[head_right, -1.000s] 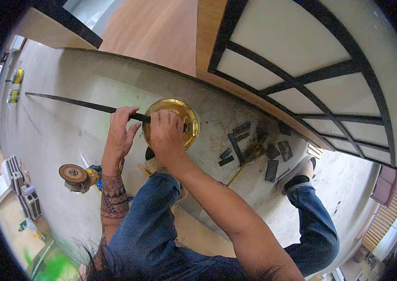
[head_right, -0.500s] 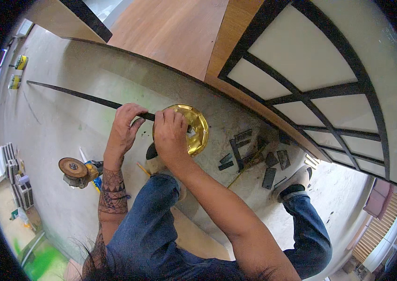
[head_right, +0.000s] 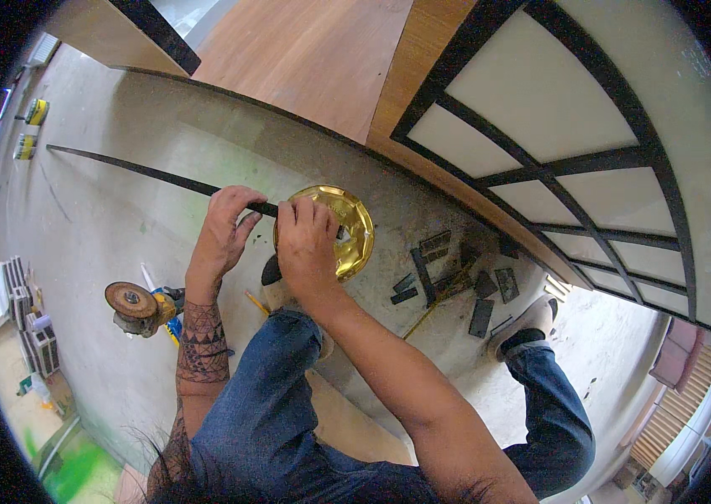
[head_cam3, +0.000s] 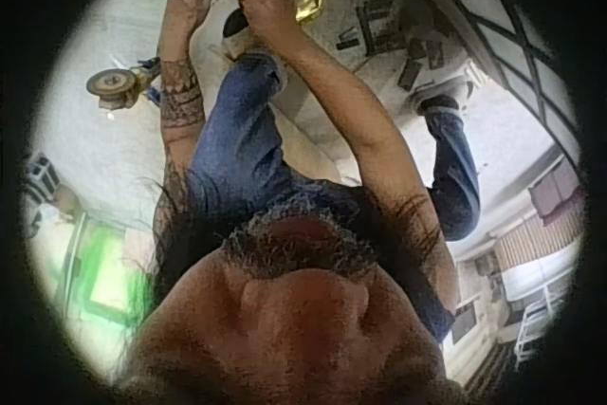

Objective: Applying decorative black trim strips to a white furniture panel using a caulking gun for adhesive, measuring with a tape, and cutting strips with an angle grinder.

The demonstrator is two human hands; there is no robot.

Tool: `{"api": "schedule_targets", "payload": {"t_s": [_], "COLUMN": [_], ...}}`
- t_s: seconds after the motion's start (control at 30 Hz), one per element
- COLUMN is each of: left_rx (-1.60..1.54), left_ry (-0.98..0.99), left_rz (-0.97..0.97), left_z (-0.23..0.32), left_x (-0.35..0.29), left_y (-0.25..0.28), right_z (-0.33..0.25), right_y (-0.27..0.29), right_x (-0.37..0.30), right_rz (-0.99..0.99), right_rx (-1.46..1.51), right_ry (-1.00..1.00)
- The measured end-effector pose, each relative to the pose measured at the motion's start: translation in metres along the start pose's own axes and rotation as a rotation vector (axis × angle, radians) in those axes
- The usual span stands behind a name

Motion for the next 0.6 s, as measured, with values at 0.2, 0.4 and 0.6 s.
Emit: {"api": "schedule_targets", "payload": {"t_s": [0.2, 0.4, 0.6], "left_rx": [0.005, -0.001, 0.000], "left_ry": [0.011, -0.007, 0.014], "left_rz": [0.000, -0.003, -0.009], "left_z": [0.0053, 0.0066, 0.0078], "left_x": [-0.0004, -0.0006, 0.0001], "left_y": [-0.0004, 0.0010, 0.0014], "right_z": [0.0002, -0.0004, -0.0018], "right_y": [0.0022, 0.0021, 0.0009], "right_x": [-0.0021, -0.0030, -0.0019], "right_rz": [-0.027, -0.044, -0.028], "right_rx": [0.006, -0.005, 0.007], "right_ry": [-0.015, -0.027, -0.049]}}
Point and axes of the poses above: each hand's wrist, its own x-axis towards the middle knuckle, its own y-axis out of the back of the hand, z = x × y, the point moved 2 cm from there along x, towards the middle knuckle, and after that the axes turned 3 degrees about -x, right-handed, at the moved point
